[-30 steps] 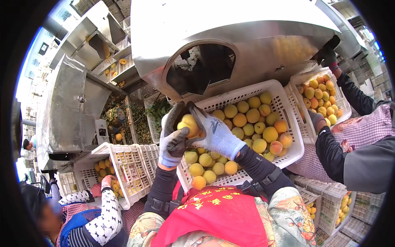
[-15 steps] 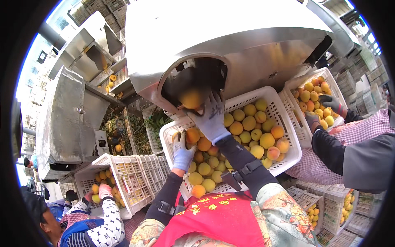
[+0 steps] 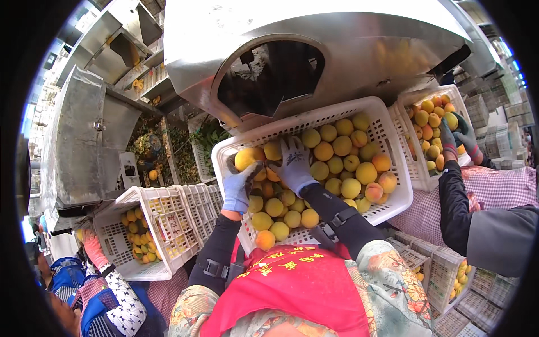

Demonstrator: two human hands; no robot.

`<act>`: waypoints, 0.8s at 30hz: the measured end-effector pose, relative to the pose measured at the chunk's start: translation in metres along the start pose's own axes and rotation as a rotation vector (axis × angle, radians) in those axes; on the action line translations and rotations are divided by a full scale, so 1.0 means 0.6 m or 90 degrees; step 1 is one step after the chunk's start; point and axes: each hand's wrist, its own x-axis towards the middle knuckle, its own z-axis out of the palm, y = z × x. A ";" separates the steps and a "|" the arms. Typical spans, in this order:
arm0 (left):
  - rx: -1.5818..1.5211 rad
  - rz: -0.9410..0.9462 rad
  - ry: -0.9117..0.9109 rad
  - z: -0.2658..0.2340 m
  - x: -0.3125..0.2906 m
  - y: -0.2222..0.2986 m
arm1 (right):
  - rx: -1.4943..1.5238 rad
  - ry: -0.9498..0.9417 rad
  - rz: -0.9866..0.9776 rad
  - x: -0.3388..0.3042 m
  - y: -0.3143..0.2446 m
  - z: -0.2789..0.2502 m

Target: The recorder is sorting peaches from a basket and feeding them into a machine or placing them in another container for processing.

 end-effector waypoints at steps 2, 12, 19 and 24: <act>-0.290 -0.083 -0.038 -0.009 -0.016 0.013 | -0.131 0.018 0.093 0.015 -0.011 0.046; -0.717 -0.231 -0.222 -0.046 -0.055 0.009 | 0.256 0.058 0.017 -0.003 0.015 -0.018; -0.805 -0.096 -0.382 0.015 -0.045 0.095 | 0.681 -0.109 -0.057 -0.039 -0.028 -0.188; -0.746 -0.092 -0.352 0.018 -0.031 0.106 | 0.373 0.209 -0.191 -0.046 -0.059 -0.182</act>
